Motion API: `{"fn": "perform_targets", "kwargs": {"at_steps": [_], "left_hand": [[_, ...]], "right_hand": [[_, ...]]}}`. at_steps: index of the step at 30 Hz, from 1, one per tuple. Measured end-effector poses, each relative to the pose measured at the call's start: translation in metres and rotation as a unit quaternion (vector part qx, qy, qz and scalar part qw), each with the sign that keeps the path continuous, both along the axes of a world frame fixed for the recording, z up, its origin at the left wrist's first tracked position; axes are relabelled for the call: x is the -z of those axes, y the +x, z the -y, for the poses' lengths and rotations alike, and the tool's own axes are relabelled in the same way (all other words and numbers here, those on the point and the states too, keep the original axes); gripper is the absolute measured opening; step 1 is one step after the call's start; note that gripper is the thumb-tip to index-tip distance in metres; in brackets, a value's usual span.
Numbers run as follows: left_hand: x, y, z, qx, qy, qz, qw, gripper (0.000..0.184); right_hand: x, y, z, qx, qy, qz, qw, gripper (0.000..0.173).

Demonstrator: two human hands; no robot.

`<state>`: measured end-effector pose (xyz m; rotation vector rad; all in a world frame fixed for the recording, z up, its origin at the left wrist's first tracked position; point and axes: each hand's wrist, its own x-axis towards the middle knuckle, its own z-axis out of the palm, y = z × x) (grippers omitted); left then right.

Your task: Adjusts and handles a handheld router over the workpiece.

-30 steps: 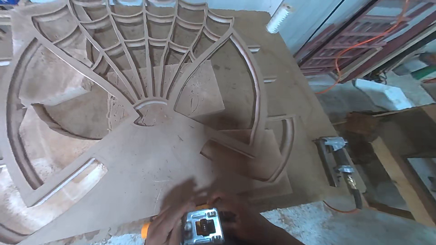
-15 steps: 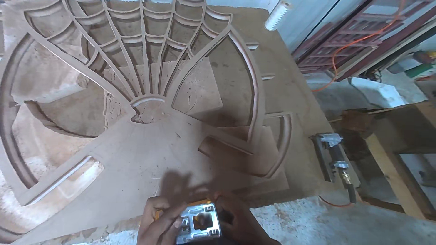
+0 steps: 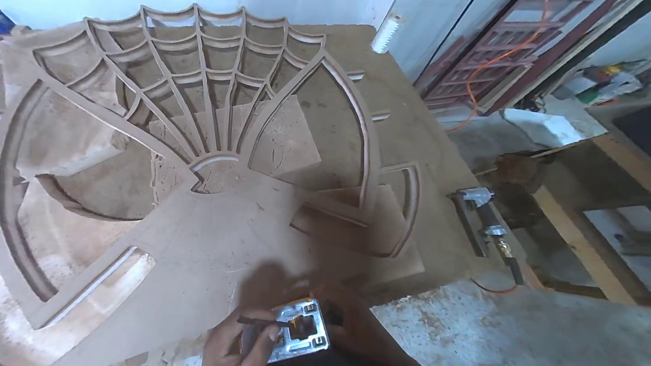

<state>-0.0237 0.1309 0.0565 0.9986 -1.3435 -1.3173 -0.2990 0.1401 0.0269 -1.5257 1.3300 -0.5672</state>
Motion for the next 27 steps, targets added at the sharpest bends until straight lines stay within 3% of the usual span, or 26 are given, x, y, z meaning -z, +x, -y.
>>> {"fn": "perform_targets", "kwargs": {"at_steps": [9,14,17,20,27], "left_hand": [[0.002,0.008,0.011,0.046,-0.01,-0.018,0.999,0.019],[-0.014,0.007,0.009,0.062,0.067,-0.034,0.995,0.019],[-0.02,0.012,0.009,0.04,0.079,0.067,0.994,0.016],[-0.023,0.017,0.013,0.039,0.032,0.187,0.981,0.021],[-0.036,0.014,0.009,0.094,-0.022,0.257,0.962,0.029]], "right_hand": [[-0.003,0.0,0.0,-0.01,0.035,-0.02,0.999,0.036],[0.0,-0.001,-0.001,-0.008,0.037,-0.021,0.999,0.039],[-0.001,-0.001,0.0,-0.007,0.043,-0.013,0.999,0.038],[-0.004,0.0,0.002,-0.004,0.05,-0.01,0.999,0.038],[-0.004,-0.005,0.002,-0.027,0.044,0.001,0.999,0.038]]}}
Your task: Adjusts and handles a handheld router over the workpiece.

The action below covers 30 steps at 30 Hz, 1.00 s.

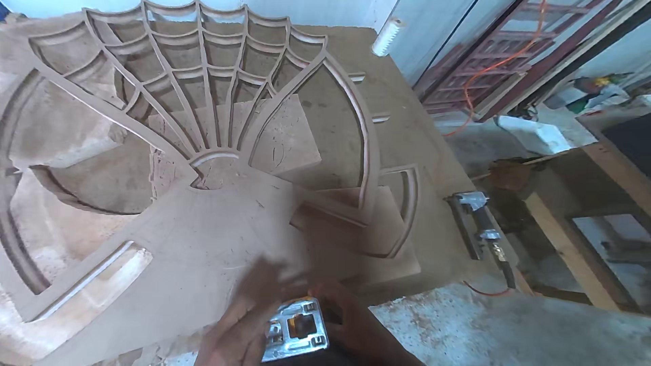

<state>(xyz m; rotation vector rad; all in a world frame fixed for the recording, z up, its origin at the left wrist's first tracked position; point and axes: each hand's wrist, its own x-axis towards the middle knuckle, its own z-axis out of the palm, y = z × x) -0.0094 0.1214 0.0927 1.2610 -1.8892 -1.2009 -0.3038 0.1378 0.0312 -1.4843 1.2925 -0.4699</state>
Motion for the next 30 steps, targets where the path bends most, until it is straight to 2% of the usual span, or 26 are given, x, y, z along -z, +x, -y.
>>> {"fn": "perform_targets", "kwargs": {"at_steps": [4,8,15,23,30], "left_hand": [[0.008,-0.001,-0.005,-0.006,-0.017,0.0,1.0,0.017],[0.02,-0.007,-0.009,0.011,-0.012,-0.026,1.0,0.011],[0.028,-0.025,-0.012,0.029,-0.101,0.008,0.994,0.008],[0.013,-0.034,-0.001,0.082,-0.126,0.096,0.984,0.012],[-0.004,-0.039,0.014,0.128,-0.095,0.128,0.979,0.01]], "right_hand": [[-0.001,-0.005,0.001,-0.032,-0.003,0.007,0.999,0.032],[0.005,-0.004,0.0,-0.038,-0.045,0.011,0.998,0.031],[0.005,0.003,-0.008,-0.02,-0.072,-0.027,0.997,0.032],[0.001,0.005,-0.009,-0.007,-0.063,-0.02,0.998,0.03],[0.0,0.006,-0.006,-0.007,-0.063,-0.011,0.998,0.03]]}}
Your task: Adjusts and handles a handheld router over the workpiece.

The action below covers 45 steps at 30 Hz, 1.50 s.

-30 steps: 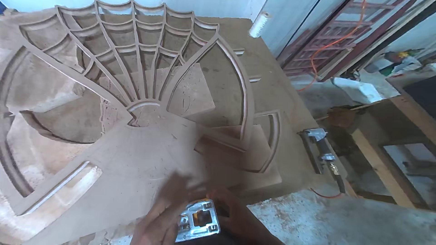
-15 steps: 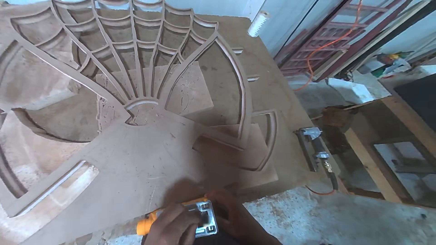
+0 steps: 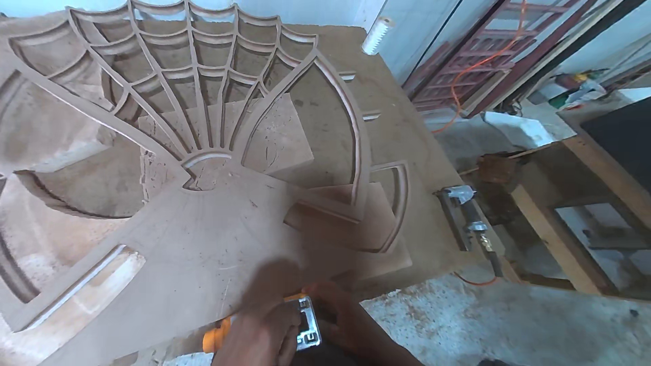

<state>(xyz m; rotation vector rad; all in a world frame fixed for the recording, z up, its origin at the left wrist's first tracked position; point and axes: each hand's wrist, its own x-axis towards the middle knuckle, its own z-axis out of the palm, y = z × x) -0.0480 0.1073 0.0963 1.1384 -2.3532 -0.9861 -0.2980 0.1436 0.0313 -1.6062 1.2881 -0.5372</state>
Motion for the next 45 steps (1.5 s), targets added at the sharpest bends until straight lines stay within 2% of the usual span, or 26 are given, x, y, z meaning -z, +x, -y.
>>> {"fn": "perform_targets", "kwargs": {"at_steps": [5,11,20,26,32,37,45], "left_hand": [[-0.006,0.001,0.009,-0.015,0.003,-0.002,1.0,0.009],[0.003,-0.003,0.009,0.001,0.018,0.012,1.0,0.008],[-0.002,-0.009,0.007,-0.004,0.016,0.054,0.998,0.009],[-0.01,-0.009,0.011,0.0,0.07,0.076,0.995,0.014],[-0.007,-0.01,0.01,-0.018,0.083,0.087,0.993,0.013],[-0.01,-0.014,-0.001,-0.035,0.009,0.1,0.994,0.012],[-0.014,-0.014,-0.005,-0.052,-0.03,0.116,0.991,0.012]], "right_hand": [[-0.001,0.0,0.002,-0.002,0.01,0.003,1.0,0.025],[0.0,-0.002,0.004,-0.009,0.007,0.0,1.0,0.025],[0.007,-0.004,0.005,-0.022,-0.029,0.022,0.999,0.019],[0.012,-0.005,0.005,-0.024,-0.036,0.024,0.999,0.02],[0.015,-0.007,0.006,-0.032,-0.04,0.037,0.998,0.021],[0.016,-0.007,0.006,-0.034,-0.038,0.045,0.998,0.02],[0.015,-0.006,0.009,-0.034,-0.049,0.059,0.996,0.021]]}}
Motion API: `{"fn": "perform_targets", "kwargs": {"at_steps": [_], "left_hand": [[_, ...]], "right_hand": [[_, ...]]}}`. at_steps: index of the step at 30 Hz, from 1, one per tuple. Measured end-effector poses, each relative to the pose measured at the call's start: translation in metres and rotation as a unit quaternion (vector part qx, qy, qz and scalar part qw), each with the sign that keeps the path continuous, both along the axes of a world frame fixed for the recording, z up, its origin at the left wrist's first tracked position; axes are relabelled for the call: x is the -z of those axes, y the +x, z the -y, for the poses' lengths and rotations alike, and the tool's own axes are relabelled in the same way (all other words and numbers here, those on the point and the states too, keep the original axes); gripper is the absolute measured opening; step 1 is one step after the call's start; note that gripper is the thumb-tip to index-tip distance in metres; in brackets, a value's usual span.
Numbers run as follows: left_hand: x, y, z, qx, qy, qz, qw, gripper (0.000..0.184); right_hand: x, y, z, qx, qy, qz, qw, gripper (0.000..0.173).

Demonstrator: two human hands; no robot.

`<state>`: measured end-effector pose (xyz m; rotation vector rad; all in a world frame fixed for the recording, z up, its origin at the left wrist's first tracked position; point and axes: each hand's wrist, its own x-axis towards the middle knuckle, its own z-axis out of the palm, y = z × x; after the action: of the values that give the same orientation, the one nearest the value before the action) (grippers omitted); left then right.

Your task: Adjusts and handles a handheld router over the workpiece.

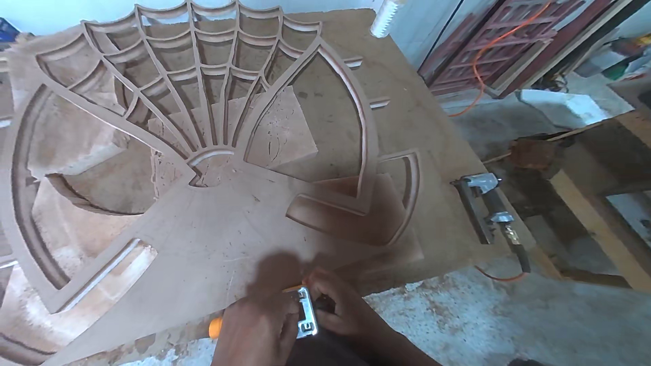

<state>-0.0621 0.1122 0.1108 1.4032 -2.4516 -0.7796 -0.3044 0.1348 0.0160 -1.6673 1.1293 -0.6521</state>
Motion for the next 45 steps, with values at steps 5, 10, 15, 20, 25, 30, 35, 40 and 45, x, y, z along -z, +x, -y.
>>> {"fn": "perform_targets", "kwargs": {"at_steps": [5,10,15,20,25,30,35,40,45], "left_hand": [[-0.001,-0.003,-0.004,-0.007,-0.003,0.01,1.0,0.011],[-0.006,-0.005,-0.006,-0.011,0.011,0.018,1.0,0.011],[-0.005,-0.005,-0.007,-0.009,-0.01,0.027,1.0,0.012],[-0.003,-0.005,-0.008,-0.012,-0.015,0.029,0.999,0.014],[-0.003,-0.006,-0.008,-0.015,-0.036,0.032,0.999,0.014],[-0.006,-0.005,-0.006,-0.022,-0.007,0.029,0.999,0.012],[-0.008,-0.007,-0.009,-0.028,-0.002,0.027,0.999,0.013],[-0.008,-0.009,-0.011,-0.023,-0.026,0.04,0.999,0.014],[-0.008,-0.01,-0.008,-0.02,-0.014,0.039,0.999,0.013]], "right_hand": [[0.001,-0.001,-0.001,0.001,0.008,0.006,1.0,0.021],[0.002,-0.002,-0.001,0.001,0.009,0.011,1.0,0.021],[0.006,-0.002,-0.001,0.004,0.0,0.026,1.0,0.021],[0.009,-0.003,-0.001,0.004,-0.007,0.039,0.999,0.024],[0.011,-0.002,0.0,0.005,-0.016,0.043,0.999,0.023],[0.011,-0.003,0.001,0.004,-0.019,0.045,0.999,0.023],[0.012,-0.003,0.001,0.002,-0.018,0.047,0.999,0.023],[0.014,-0.003,0.001,0.002,-0.027,0.043,0.999,0.025],[0.014,-0.004,0.002,-0.007,-0.022,0.039,0.999,0.024]]}}
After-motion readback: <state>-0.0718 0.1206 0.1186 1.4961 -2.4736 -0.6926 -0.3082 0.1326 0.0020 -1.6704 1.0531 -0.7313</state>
